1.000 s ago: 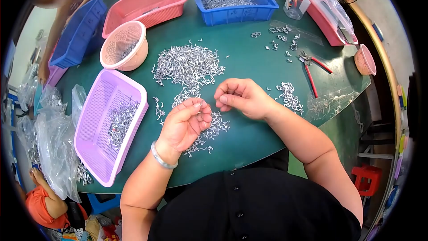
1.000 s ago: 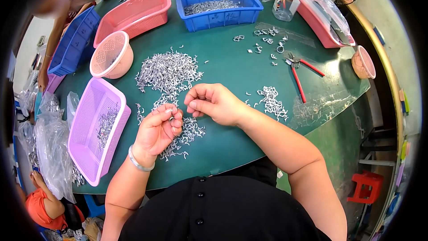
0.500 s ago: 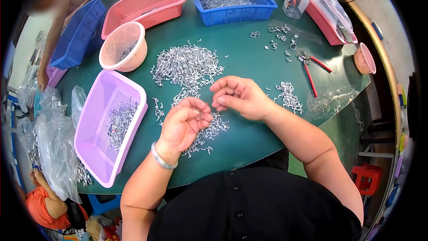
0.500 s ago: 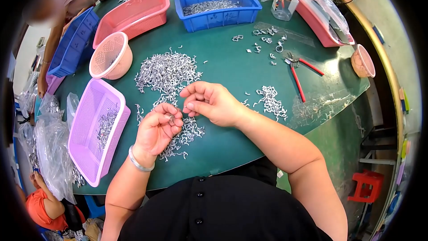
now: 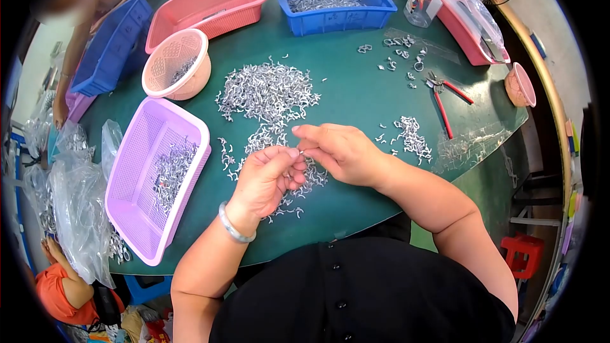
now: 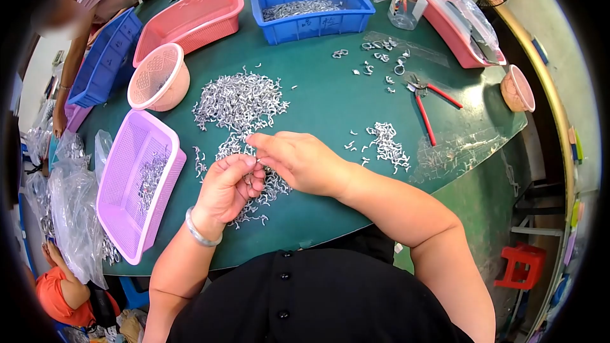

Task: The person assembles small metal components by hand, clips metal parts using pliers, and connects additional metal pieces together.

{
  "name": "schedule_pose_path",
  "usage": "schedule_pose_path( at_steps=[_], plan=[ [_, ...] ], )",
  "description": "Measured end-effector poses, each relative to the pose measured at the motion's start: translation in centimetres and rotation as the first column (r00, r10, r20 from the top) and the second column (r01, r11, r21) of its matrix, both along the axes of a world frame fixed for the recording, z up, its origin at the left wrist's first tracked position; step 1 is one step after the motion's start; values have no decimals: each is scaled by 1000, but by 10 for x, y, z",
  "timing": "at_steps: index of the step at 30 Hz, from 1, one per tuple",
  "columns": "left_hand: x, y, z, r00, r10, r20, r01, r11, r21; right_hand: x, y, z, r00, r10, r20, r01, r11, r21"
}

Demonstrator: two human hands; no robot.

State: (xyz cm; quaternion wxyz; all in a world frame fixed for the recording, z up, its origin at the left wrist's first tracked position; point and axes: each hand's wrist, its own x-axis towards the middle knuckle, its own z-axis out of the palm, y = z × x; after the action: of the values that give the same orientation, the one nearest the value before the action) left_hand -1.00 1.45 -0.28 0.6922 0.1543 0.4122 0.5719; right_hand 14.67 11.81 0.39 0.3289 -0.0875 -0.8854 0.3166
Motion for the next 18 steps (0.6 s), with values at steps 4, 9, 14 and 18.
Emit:
schedule_pose_path(
  at_steps=[4,9,14,18],
  plan=[
    [0,1,0,1000,30,1,-30,999,-25,1,0,1,1000,-3,14,6,977,-214],
    [0,1,1,1000,14,-28,-15,999,-37,0,4,3,998,67,-15,-68,976,-208],
    [2,1,5,997,-8,-74,5,999,-33,8,10,13,997,47,67,-41,995,-95],
    [-10,3,9,996,75,-42,-74,997,5,41,31,29,862,-107,495,-2,977,215]
  ],
)
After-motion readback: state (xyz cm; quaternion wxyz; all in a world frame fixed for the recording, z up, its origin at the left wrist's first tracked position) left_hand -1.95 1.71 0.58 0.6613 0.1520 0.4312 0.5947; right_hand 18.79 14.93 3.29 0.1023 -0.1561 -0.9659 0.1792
